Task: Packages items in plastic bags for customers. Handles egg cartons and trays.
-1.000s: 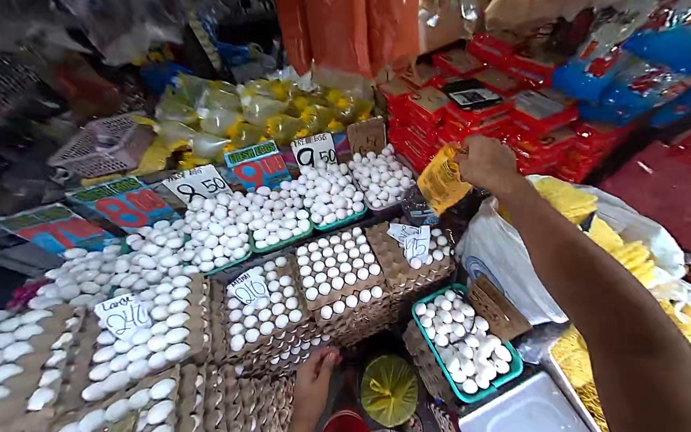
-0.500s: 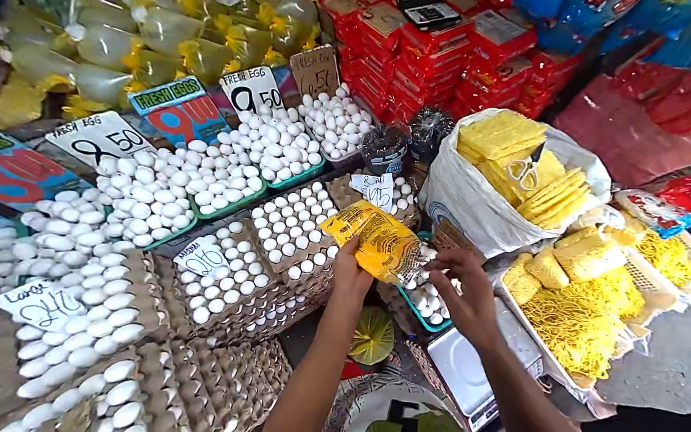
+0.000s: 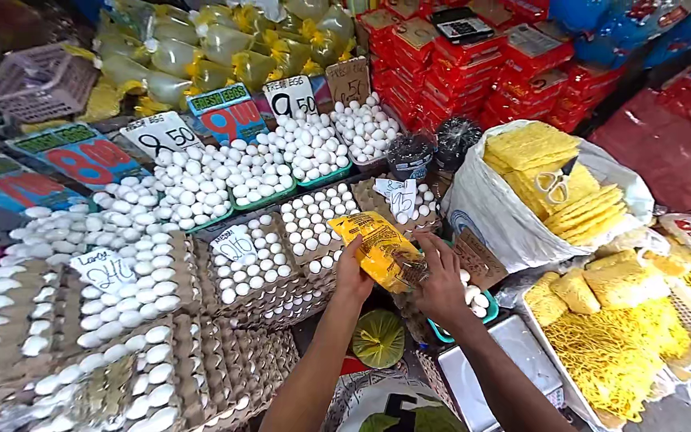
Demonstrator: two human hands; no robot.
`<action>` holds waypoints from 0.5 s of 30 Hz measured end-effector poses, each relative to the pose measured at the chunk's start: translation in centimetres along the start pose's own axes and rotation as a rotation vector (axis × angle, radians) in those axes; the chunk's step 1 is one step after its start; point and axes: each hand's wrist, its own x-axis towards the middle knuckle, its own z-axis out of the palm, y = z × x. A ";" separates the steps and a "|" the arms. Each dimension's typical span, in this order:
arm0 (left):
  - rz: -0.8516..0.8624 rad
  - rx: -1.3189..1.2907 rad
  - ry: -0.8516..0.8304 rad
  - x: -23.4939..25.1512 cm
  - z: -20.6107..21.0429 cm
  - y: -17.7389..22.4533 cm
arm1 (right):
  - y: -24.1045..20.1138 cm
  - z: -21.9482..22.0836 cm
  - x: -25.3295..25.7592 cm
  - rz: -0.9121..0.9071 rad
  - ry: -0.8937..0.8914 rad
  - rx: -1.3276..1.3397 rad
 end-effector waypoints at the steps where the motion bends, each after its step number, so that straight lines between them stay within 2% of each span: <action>1: 0.005 0.044 0.011 -0.1 -0.6 0.5 | -0.2 0.8 0.2 -0.006 -0.036 0.008; 4: -0.004 0.180 0.029 0.0 -2.1 1.9 | -1.1 2.3 0.9 -0.011 -0.159 0.001; 7: -0.049 0.257 -0.023 0.1 -3.9 2.8 | -2.4 3.1 1.6 -0.001 -0.240 0.015; 11: -0.077 0.278 -0.073 -0.5 -5.1 3.2 | -3.3 3.9 1.5 -0.001 -0.115 0.068; 15: 0.048 0.408 -0.240 -3.3 -6.7 1.8 | -3.8 3.6 1.5 0.135 -0.105 0.187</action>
